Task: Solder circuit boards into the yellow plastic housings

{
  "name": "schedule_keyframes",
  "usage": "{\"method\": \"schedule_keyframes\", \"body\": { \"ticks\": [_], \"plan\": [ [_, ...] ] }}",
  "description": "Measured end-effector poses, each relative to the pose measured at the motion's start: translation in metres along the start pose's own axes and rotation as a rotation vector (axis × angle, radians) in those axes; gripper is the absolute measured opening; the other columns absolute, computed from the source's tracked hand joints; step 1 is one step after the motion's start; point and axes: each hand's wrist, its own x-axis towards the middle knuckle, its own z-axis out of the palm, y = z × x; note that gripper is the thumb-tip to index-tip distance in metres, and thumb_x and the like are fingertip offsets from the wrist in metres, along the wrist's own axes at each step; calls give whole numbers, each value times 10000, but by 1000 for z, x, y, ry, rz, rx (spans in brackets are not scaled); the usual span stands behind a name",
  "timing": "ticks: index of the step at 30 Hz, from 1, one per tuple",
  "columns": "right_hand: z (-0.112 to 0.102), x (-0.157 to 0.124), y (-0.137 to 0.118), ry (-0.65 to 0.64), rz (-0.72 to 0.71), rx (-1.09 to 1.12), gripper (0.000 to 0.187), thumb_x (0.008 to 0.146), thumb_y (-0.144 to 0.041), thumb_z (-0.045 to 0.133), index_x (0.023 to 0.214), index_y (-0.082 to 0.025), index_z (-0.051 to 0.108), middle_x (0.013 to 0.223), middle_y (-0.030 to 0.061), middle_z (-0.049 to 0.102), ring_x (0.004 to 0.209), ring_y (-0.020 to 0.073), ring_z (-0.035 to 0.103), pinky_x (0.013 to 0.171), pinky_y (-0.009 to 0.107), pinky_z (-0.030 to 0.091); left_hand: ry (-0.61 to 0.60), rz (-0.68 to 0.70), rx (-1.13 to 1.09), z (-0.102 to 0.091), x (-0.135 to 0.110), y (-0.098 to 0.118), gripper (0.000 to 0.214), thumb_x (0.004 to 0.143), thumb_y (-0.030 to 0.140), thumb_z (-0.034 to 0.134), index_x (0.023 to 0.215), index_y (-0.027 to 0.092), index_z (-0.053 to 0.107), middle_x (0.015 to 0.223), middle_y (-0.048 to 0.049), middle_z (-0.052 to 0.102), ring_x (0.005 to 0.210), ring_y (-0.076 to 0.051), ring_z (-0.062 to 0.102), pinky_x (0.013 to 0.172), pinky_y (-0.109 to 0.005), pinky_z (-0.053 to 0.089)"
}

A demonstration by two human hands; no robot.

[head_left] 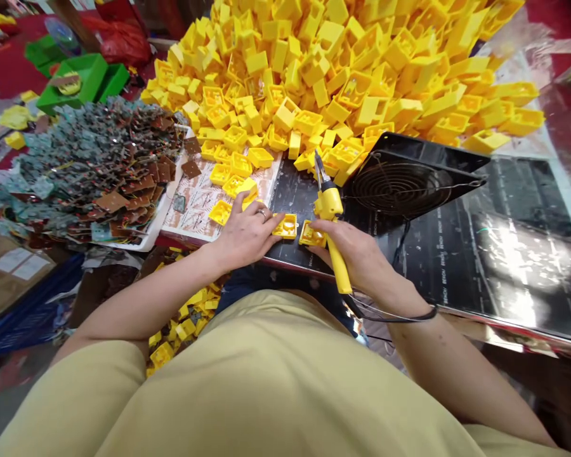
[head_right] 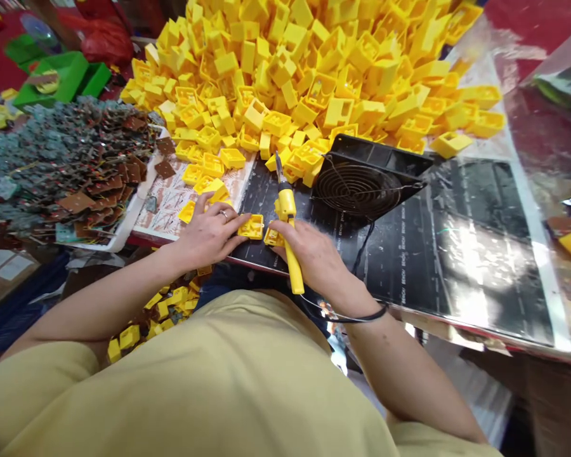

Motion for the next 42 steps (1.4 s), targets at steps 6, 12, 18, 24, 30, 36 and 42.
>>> {"method": "schedule_keyframes", "body": {
  "ticks": [6, 12, 18, 24, 30, 36, 42],
  "plan": [
    [-3, 2, 1, 59, -2, -28, 383, 939, -320, 626, 1282, -223, 487, 992, 74, 655, 882, 222, 652, 785, 367, 562, 120, -95, -95, -2, -16, -37, 487, 966, 428, 498, 1377, 175, 562, 1185, -115, 686, 1110, -278, 597, 1044, -490, 414],
    [19, 18, -2, 78, -58, -41, 431, 916, -421, 649, 1254, -206, 490, 992, 82, 656, 940, 238, 642, 826, 382, 546, 47, -133, 39, 8, -16, -47, 536, 928, 476, 537, 1331, 128, 599, 1158, -152, 691, 1041, -322, 619, 868, -444, 476],
    [19, 17, 0, 92, -26, -88, 337, 945, -316, 629, 1239, -202, 510, 889, 39, 654, 769, 179, 636, 686, 289, 519, -36, -49, -132, -2, 11, -55, 315, 962, 280, 458, 1123, 194, 715, 987, -75, 743, 890, -232, 663, 810, -377, 452],
    [15, 7, 5, 97, 23, -96, 389, 932, -330, 651, 1272, -209, 507, 951, 56, 666, 818, 191, 660, 705, 296, 543, -131, 162, -99, -17, 30, -43, 545, 906, 280, 583, 1428, 143, 502, 1411, -142, 579, 1215, -309, 566, 938, -423, 464],
    [18, 0, 6, 106, 38, -80, 395, 921, -283, 664, 1275, -209, 504, 969, 57, 674, 833, 192, 658, 769, 317, 556, 52, 124, -192, -1, 46, -39, 492, 935, 330, 596, 1390, 149, 545, 1101, -123, 688, 1023, -267, 629, 860, -380, 512],
    [9, -8, 7, 106, 62, -57, 421, 903, -306, 690, 1270, -196, 518, 984, 71, 673, 857, 197, 663, 732, 295, 547, 281, 225, -665, 22, 18, -31, 418, 995, 369, 486, 1370, 194, 542, 1148, -96, 586, 1084, -163, 612, 912, -268, 536],
    [10, -8, 7, 71, 38, -50, 420, 903, -281, 688, 1277, -187, 523, 1035, 83, 680, 854, 195, 651, 792, 319, 540, 241, 112, -385, 24, -19, -40, 294, 915, 274, 570, 1146, 96, 605, 1197, -197, 623, 1087, -280, 644, 893, -400, 569]
  ]
}}
